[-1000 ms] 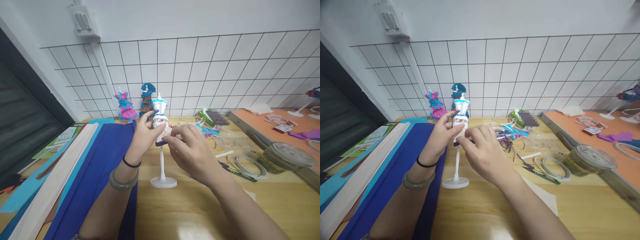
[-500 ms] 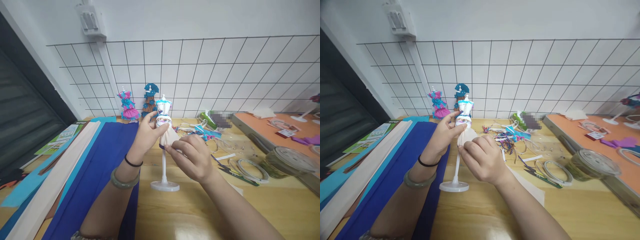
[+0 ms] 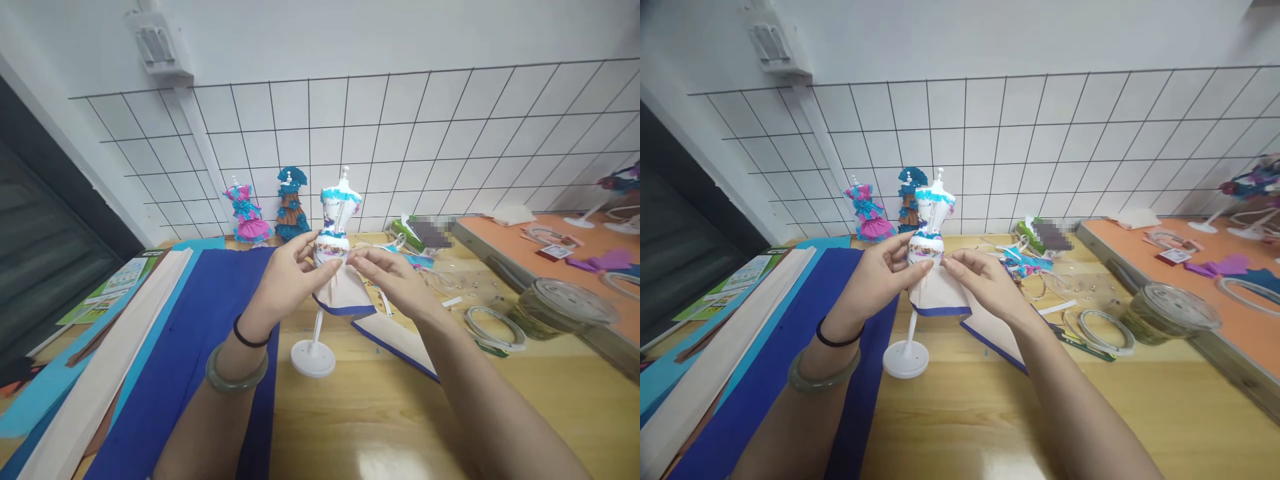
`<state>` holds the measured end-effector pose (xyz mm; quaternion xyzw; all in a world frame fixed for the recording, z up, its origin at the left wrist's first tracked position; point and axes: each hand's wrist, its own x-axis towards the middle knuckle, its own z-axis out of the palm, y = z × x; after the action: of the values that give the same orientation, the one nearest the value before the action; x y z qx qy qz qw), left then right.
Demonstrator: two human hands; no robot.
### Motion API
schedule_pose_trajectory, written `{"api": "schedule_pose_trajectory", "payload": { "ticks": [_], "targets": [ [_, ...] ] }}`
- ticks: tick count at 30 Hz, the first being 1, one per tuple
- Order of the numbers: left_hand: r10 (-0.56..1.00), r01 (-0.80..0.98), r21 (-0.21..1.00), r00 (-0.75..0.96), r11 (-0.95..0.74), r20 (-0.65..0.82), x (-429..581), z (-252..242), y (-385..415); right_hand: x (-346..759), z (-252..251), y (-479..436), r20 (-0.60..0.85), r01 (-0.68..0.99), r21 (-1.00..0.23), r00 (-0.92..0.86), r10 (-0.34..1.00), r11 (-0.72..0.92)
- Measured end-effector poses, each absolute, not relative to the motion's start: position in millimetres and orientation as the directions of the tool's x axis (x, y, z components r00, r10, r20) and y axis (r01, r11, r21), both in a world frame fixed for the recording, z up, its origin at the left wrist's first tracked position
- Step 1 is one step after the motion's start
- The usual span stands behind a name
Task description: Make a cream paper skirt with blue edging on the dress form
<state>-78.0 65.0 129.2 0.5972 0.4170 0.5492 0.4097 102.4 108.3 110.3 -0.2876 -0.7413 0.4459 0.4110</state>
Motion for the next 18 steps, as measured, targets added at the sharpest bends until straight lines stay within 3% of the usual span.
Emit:
{"api": "schedule_pose_trajectory", "payload": {
  "ticks": [6,18],
  "targets": [
    [0.944,0.126,0.936,-0.001,-0.328,0.331,-77.5,126.2,65.5,103.5,105.6,108.8,0.304,0.003,-0.933,-0.532,0.79,0.361],
    [0.943,0.143,0.932,0.046,-0.332,0.329,-75.1,129.0,62.3,102.9,109.2,104.3,0.324,0.041,-0.918,-0.494,0.807,0.394]
  ]
}}
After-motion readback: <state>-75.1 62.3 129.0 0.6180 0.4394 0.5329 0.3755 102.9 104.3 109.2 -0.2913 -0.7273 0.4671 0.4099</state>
